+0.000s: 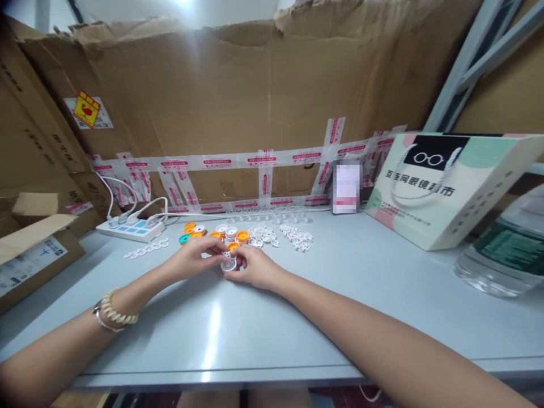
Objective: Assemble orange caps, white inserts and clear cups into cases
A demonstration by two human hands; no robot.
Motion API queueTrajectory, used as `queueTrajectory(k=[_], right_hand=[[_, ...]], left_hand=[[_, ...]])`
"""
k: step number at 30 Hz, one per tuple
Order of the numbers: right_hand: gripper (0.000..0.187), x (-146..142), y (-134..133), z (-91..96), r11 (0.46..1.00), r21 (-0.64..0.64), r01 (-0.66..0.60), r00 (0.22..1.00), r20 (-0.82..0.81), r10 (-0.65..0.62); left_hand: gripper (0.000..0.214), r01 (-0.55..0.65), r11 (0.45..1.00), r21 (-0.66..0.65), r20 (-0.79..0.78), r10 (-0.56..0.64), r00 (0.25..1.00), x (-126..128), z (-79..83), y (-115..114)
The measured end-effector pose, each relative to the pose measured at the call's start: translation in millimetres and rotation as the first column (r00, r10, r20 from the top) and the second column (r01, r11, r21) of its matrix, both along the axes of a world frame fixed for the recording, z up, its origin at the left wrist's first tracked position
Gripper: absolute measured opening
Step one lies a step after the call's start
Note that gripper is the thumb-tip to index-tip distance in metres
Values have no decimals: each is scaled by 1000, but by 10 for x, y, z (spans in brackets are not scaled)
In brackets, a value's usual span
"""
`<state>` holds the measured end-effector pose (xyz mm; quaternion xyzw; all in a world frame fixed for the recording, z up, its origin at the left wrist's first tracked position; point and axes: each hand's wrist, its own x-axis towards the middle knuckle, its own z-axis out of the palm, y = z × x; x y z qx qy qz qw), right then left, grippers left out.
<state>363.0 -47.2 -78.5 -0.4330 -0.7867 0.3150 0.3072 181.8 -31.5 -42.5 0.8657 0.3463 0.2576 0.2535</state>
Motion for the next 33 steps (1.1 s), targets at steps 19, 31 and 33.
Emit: queueTrajectory(k=[19, 31, 33], right_hand=[[26, 23, 23, -31, 996, -33, -84, 996, 2, 84], [29, 15, 5, -27, 998, -15, -66, 998, 12, 66], [30, 11, 5, -30, 998, -19, -63, 998, 2, 63]], left_hand=[[14, 83, 995, 49, -3, -83, 997, -43, -108, -41], [11, 52, 994, 100, 15, -54, 998, -57, -136, -49], [11, 53, 995, 86, 41, -56, 998, -55, -135, -56]])
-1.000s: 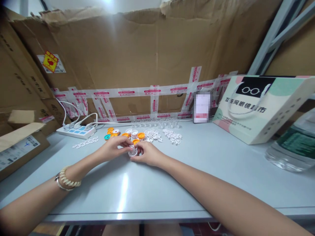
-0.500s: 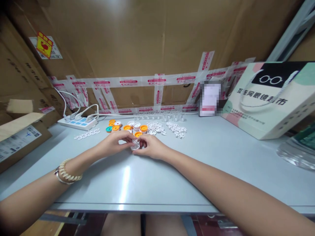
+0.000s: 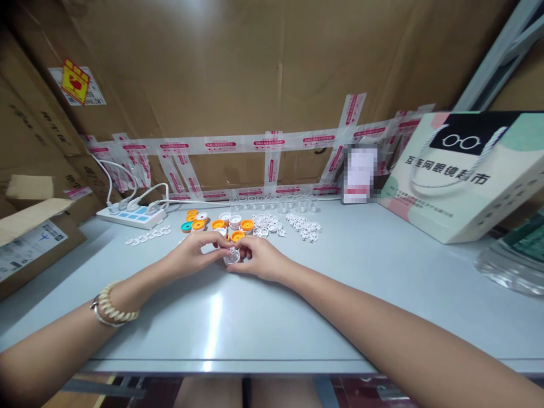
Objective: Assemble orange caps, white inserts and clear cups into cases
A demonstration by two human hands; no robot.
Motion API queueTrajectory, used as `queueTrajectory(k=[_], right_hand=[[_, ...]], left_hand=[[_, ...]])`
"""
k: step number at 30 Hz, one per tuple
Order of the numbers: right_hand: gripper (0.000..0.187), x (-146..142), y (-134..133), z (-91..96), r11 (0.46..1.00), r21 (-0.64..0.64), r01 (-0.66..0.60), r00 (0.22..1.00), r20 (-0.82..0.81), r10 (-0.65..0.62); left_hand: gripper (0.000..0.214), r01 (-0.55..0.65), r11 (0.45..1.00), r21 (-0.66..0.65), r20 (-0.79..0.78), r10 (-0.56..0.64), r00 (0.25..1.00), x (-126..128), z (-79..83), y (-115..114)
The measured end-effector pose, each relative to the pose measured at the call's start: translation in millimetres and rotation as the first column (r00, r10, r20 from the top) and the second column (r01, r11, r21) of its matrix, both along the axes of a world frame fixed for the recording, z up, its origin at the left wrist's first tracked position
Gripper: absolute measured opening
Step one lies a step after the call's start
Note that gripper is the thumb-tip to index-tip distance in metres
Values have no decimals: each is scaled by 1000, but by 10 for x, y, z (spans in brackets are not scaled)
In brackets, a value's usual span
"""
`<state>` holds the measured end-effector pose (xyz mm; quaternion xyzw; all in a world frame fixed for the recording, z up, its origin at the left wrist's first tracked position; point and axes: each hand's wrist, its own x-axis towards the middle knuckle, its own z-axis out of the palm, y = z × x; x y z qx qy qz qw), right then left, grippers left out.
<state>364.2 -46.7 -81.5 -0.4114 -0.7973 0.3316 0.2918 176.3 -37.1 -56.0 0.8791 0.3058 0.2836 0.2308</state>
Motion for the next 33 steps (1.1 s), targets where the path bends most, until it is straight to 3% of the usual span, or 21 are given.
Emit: queueTrajectory(k=[10, 19, 25, 29, 33], right_hand=[[26, -13, 11, -49, 999, 30, -15, 999, -45, 16], [24, -14, -24, 28, 1000, 10, -19, 999, 28, 19], [21, -33, -61, 62, 1000, 25, -9, 999, 52, 8], [37, -8, -86, 121, 1000, 0, -22, 997, 77, 22], [70, 237, -36, 388, 995, -63, -77, 990, 114, 83]], left_hand=[[7, -18, 998, 62, 2, 18, 1000, 52, -11, -51], [8, 14, 999, -35, -4, -14, 1000, 28, 22, -61], [16, 28, 1000, 9, -20, -28, 999, 21, 60, -120], [27, 12, 1000, -1, -30, -12, 999, -18, 103, -120], [43, -5, 996, -86, -80, -2, 997, -74, 157, -120]])
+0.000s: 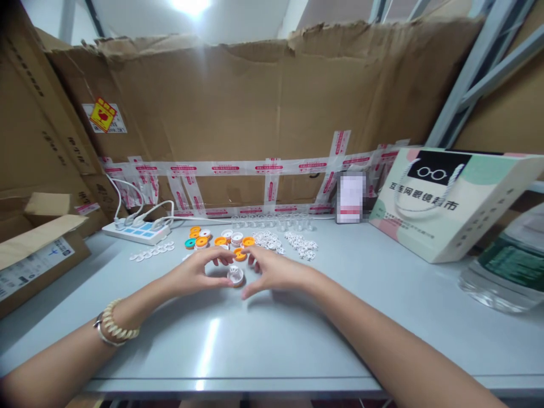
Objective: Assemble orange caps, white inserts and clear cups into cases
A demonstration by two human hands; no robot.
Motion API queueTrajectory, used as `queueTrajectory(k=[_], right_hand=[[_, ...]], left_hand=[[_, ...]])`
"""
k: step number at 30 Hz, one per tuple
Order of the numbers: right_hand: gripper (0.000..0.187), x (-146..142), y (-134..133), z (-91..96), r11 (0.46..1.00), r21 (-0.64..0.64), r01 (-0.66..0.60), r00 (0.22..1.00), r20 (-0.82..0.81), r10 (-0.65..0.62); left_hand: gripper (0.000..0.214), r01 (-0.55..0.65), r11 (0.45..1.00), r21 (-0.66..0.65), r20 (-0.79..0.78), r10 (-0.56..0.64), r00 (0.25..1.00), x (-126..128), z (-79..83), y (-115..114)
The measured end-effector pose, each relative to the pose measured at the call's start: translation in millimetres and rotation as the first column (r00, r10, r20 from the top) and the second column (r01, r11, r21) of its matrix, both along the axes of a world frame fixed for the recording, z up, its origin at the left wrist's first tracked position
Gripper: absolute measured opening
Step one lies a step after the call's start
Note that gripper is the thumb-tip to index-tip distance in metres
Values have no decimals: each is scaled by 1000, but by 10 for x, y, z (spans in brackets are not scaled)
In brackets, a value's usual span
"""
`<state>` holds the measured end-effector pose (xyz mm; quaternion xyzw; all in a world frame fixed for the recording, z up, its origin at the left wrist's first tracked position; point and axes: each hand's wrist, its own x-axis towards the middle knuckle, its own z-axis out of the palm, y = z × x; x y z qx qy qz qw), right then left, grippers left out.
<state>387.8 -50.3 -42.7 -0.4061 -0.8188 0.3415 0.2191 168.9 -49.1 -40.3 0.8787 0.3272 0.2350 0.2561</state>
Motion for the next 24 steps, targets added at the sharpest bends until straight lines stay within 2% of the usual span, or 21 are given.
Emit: queueTrajectory(k=[1, 2, 3, 4, 5, 7, 9, 15, 20, 24], right_hand=[[66, 94, 48, 75, 1000, 10, 15, 1000, -17, -15], [57, 192, 113, 137, 995, 37, 89, 995, -48, -88], [47, 289, 194, 178, 973, 77, 218, 973, -92, -210], [37, 380, 289, 195, 921, 147, 362, 930, -120, -346], [29, 458, 393, 186, 834, 227, 503, 864, -139, -483], [20, 569, 602, 112, 756, 272, 595, 801, -130, -584], [16, 613, 786, 11, 718, 308, 624, 772, -97, -629], [19, 510, 1085, -108, 692, 389, 609, 739, 40, -673], [16, 419, 1121, -181, 691, 392, 607, 728, 74, -682], [14, 361, 1042, -159, 701, 378, 604, 755, 11, -656]], left_hand=[[45, -11, 1000, -12, -21, 10, 1000, -9, 9, -3], [46, -26, 999, -19, -46, 25, 999, -15, 15, -7], [48, -43, 999, -23, -73, 41, 997, -18, 16, -11], [48, -57, 998, -29, -100, 53, 994, -17, 12, -14], [49, -70, 997, -33, -122, 65, 990, -15, 4, -17], [48, -98, 994, -40, -151, 91, 984, -3, -21, -21], [47, -126, 991, -47, -159, 117, 980, 13, -51, -27], [45, -174, 982, -79, -137, 162, 977, 59, -120, -63], [34, -177, 983, -56, -117, 170, 978, 84, -149, -81], [29, -176, 983, -53, -98, 170, 981, 86, -174, -74]])
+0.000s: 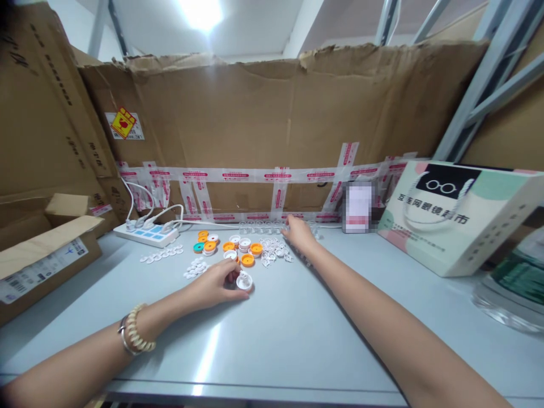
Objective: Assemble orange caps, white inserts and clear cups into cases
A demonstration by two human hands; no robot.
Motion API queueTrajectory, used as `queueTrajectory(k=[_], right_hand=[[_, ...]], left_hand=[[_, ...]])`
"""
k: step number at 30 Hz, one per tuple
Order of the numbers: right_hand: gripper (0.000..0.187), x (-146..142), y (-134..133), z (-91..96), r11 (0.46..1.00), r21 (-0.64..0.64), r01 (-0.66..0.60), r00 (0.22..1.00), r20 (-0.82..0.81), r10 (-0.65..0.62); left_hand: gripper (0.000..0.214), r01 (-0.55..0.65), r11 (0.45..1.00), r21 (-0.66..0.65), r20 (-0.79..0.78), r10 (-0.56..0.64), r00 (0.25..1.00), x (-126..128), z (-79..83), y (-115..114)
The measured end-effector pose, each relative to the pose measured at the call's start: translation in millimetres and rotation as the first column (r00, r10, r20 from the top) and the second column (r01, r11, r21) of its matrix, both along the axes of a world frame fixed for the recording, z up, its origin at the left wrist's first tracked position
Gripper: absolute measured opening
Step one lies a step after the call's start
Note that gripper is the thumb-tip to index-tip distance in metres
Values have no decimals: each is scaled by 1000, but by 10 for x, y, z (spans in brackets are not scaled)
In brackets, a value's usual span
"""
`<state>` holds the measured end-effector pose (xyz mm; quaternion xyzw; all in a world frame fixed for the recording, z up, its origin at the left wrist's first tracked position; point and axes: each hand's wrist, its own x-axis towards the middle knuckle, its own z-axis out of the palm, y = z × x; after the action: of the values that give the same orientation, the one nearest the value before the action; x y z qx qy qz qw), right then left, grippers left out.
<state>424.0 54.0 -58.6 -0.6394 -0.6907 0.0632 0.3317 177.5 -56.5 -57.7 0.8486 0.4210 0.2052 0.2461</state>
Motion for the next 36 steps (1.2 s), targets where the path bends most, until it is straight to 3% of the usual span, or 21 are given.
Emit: queueTrajectory(k=[3, 6, 8, 10, 13, 22, 36], right_hand=[[16, -117, -199, 147, 997, 47, -63, 995, -78, 67], [23, -312, -560, 291, 972, 50, -231, 951, -199, 237], [25, -441, -827, 328, 862, 20, -507, 781, -412, 469], [23, -531, -1036, 315, 799, -2, -602, 712, -455, 535], [20, -582, -1158, 254, 774, -11, -633, 687, -470, 555], [12, -585, -1122, 179, 725, -47, -687, 700, -308, 644], [13, -603, -1131, 99, 714, -57, -697, 699, -274, 660]], left_hand=[[29, -9, 1000, -10, 7, 9, 1000, 1, -11, 0], [28, -20, 1000, -9, 11, 20, 1000, 10, -15, -5], [28, -21, 1000, -1, 22, 21, 1000, 15, -19, -7], [28, -10, 1000, 0, 40, 10, 999, 15, -28, -4], [29, -5, 1000, -1, 64, 5, 998, 9, -51, 9], [30, -29, 1000, 8, 34, 29, 999, 17, -78, 39], [31, -17, 999, 43, 21, 17, 1000, 18, -103, 49]])
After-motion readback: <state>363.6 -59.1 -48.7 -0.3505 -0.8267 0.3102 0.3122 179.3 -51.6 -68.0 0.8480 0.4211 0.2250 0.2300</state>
